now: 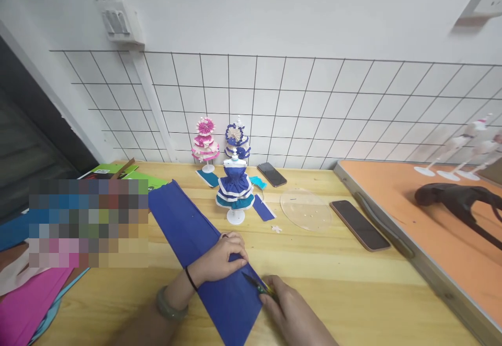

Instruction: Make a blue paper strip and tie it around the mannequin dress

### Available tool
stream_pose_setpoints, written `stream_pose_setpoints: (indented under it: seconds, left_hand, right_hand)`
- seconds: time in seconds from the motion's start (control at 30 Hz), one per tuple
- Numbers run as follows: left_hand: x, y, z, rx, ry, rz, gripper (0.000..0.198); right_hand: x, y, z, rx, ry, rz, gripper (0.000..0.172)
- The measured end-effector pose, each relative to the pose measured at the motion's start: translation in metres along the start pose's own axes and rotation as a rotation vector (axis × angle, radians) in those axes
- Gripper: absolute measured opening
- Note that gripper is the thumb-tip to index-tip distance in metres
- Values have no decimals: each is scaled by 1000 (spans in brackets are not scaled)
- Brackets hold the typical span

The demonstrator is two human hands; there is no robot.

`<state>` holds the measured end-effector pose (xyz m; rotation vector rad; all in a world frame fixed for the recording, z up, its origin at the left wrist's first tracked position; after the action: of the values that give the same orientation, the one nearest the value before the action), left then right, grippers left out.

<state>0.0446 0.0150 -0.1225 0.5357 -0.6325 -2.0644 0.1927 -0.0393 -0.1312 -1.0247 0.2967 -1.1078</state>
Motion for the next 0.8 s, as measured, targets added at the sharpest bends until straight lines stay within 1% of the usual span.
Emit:
stream_pose_setpoints:
  seconds: [0.23,0.4,0.57,0.8]
  left_hand:
    - [0,1,2,8,13,-4,9]
    - [0,0,1,11,17,-6,9]
    - [0,0,0,16,17,-1,9]
    - [-1,-1,-1,25,20,-11,13]
  right_hand:
    - [1,-1,2,-83,-1,19,33]
    - [-1,-1,4,-131,16,3,32]
    - [-5,-1,5,-100,38,10,32]
    - [-8,2,5,-41,41,8,36]
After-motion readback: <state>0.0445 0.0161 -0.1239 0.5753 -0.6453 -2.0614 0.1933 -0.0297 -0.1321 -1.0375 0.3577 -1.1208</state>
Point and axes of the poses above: each hand's wrist, its own x-axis away from the middle knuckle, its own z-axis out of the back of the hand, y = z × x, the point moved 6 cm from there along -x, towards the middle knuckle, and after that the axes turned 3 degrees about -x, right-handed, at the moved point
